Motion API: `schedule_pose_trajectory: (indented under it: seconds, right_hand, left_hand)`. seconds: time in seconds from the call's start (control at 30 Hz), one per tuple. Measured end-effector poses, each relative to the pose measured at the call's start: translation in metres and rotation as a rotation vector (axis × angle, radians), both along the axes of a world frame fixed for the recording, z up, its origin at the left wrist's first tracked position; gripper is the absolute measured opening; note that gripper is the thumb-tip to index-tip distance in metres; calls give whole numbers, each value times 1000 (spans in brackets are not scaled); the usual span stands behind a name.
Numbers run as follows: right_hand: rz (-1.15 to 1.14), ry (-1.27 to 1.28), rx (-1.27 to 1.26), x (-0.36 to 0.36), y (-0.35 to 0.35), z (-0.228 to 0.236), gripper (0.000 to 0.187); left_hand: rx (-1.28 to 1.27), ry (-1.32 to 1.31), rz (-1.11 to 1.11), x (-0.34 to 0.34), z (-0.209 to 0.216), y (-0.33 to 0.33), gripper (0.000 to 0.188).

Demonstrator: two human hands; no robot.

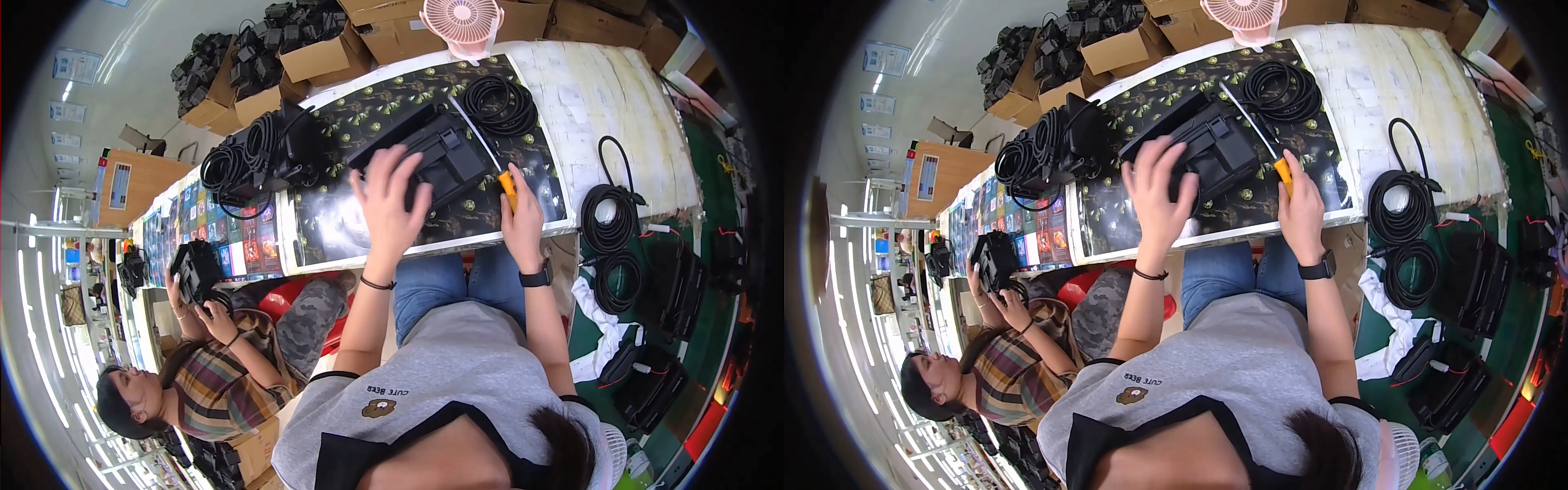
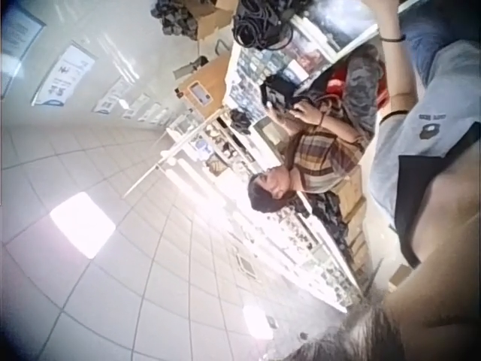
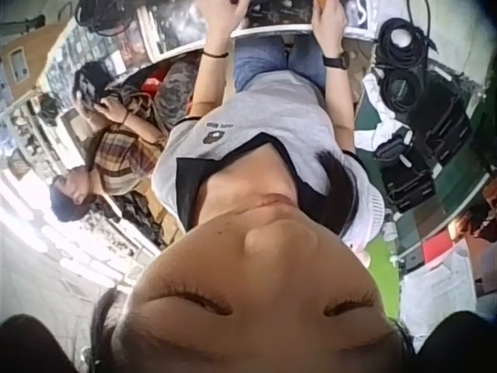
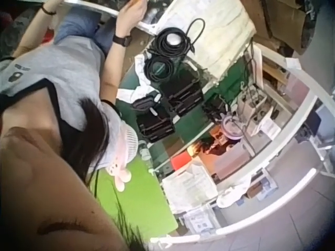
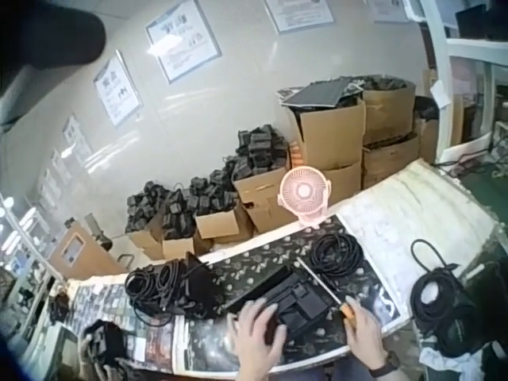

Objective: The person is assembling and inspecting black electronic boxes with cables at a workbench in a workshop.

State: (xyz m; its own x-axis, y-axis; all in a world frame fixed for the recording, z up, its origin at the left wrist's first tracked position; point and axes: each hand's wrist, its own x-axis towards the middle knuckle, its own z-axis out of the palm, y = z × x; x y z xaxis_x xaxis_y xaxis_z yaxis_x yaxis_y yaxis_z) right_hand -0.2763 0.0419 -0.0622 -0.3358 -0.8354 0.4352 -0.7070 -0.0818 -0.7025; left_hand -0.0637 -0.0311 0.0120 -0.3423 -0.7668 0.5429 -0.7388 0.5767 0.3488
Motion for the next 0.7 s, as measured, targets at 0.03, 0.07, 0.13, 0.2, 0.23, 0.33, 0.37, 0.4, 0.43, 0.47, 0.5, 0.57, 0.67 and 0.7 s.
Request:
schedule_pose_trajectory:
  seconds: [0.03,0.07,0.13,0.2,0.23,0.33,0.37,0.4,0.43,0.47,0.5,0.57,0.67,0.7]
  right_hand:
    - [33,-27,-67,-1,-1,1,55]
    - [10,-111,-73,0,-1,3,54]
    - [11,-221,-49,1,1,10,53]
    - [13,-329,-29,3,6,19,52]
    - [32,-373,-6,3,8,24,51]
    - [56,-434,3,4,12,36,50]
    - [65,-455,6,4,13,39,50]
    - [59,-455,-3,4,15,41,50]
    - [74,-476,23,3,17,44,50]
    - [84,-507,64,4,20,46,49]
    - [82,-506,49,5,22,47,49]
    - [99,-523,73,5,28,49,45]
    - [97,-480,40,8,38,50,39]
    - [96,-479,38,9,40,50,39]
  left_hand:
    - [29,-160,-40,-5,4,-1,55]
    - [10,-207,-27,-9,7,-3,58]
    - [21,-236,-27,-11,14,-14,65]
    - [98,-223,-9,-9,19,-36,69]
    - [70,-175,-30,-8,19,-45,60]
    - [53,-168,-61,-5,16,-68,38]
    - [52,-173,-67,-4,13,-70,38]
    - [39,-175,-68,-3,11,-70,35]
    - [27,-175,-69,-3,9,-70,32]
    - [28,-183,-77,-2,8,-68,32]
    - [12,-179,-70,0,7,-65,29]
    - [-4,-173,-69,0,6,-60,27]
    - [-7,-166,-58,1,7,-61,25]
    - [0,-180,-64,1,7,-64,26]
